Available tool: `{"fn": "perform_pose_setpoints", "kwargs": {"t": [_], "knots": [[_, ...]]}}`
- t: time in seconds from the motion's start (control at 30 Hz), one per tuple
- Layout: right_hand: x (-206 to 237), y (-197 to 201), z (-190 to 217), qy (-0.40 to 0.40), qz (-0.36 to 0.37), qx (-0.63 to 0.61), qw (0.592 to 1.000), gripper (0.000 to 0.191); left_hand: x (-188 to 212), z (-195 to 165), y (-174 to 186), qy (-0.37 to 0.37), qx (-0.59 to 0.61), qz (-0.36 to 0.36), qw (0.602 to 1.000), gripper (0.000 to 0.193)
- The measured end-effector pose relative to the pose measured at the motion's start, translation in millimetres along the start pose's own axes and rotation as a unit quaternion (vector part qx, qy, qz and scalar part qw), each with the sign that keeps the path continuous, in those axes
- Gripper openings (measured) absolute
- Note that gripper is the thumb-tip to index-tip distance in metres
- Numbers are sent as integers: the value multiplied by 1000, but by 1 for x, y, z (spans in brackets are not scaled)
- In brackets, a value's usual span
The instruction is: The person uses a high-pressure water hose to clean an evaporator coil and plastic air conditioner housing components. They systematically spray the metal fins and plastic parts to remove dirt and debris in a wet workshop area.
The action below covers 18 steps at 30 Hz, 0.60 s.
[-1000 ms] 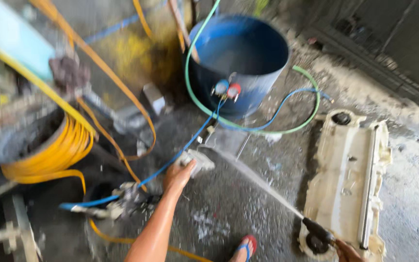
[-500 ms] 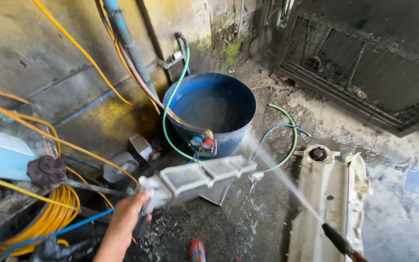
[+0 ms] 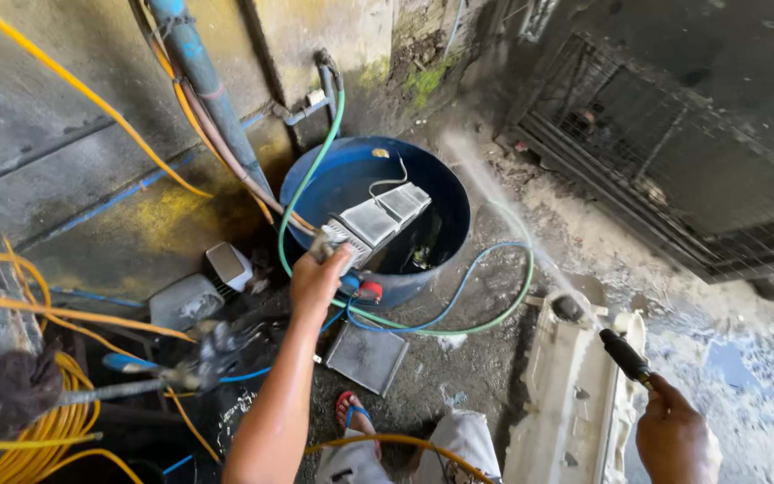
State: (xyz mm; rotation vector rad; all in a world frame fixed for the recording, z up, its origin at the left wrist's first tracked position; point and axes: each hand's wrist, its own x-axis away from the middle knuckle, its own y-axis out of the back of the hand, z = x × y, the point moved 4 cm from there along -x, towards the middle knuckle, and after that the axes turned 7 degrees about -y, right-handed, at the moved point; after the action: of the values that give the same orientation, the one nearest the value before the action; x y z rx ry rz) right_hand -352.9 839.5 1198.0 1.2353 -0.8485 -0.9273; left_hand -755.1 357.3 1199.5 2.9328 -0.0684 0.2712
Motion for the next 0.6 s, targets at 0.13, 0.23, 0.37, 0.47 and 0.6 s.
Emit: {"fn": "perform_pose_setpoints", "kwargs": {"t": [0.13, 0.23, 0.37, 0.47, 0.6], "knots": [[-86, -59, 41, 22, 19, -30, 999, 32, -104, 31, -65, 33, -178, -19, 983, 57], [-166, -120, 62, 102, -5, -34, 994, 24, -166, 71, -112, 77, -247, -16, 966, 65], [-285, -184, 81, 83, 48, -39, 995, 22, -252, 112, -169, 77, -250, -34, 965, 64], [-338, -213, 93, 64, 84, -14, 994, 23, -308, 134, -196, 107, -265, -31, 958, 63], [-372, -238, 101, 52, 119, 17, 991, 24, -336, 152, -208, 94, -274, 15, 957, 57]]}}
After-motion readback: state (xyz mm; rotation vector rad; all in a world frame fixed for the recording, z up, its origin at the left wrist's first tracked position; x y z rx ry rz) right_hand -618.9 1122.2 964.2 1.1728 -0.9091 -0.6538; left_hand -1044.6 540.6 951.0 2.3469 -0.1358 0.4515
